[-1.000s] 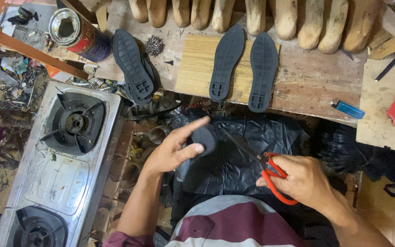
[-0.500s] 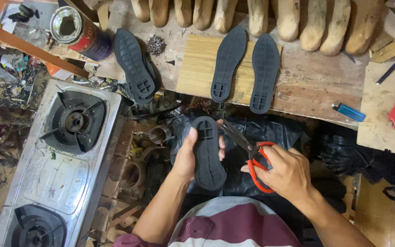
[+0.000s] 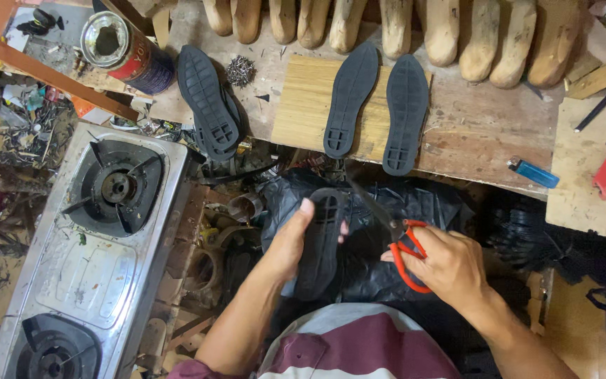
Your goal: The person uses red-handled shears to trim the edges of black rubber shoe soles one at a time. They hold each sole in the left hand, cut along the perimeter with the right hand, then place the trimmed sole on a wooden board on the workbench.
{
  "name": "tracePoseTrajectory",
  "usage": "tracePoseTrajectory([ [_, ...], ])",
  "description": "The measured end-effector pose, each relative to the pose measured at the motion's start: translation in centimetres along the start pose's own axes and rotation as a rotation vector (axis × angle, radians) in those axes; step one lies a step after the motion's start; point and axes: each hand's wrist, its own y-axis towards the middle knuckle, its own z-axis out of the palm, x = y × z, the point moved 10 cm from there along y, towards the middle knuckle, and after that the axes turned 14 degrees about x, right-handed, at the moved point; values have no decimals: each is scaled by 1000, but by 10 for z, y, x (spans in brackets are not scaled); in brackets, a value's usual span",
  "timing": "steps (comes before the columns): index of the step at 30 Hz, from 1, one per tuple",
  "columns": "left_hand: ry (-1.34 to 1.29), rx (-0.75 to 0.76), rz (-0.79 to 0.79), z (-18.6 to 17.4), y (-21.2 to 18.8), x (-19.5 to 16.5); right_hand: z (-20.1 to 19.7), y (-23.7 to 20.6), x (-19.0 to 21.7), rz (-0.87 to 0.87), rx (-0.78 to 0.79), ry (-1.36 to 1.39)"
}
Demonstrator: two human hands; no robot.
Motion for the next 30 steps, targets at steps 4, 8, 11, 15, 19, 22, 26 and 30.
tracePoseTrajectory([
  [4,306,26,96,6,0,-50,19,-14,-32,175,41,137],
  [8,394,-54,339,14,3,-104,40,-35,-49,257,-1,168],
  [11,352,-75,771,31,4,-135,60,-48,-58,341,-16,210],
  [15,624,-195,845,47,51,-112,79,-64,-68,469,10,301],
  [19,957,-389,579,38,106,-66,97,-75,-76,637,52,425],
  [22,1121,-393,481,38,120,-44,95,-78,-79,623,-33,590],
  [26,1233,-372,522,52,126,-41,88,-79,-79,578,-130,651],
  [30,1410,-381,543,72,133,-46,89,-73,-80,600,-141,715],
])
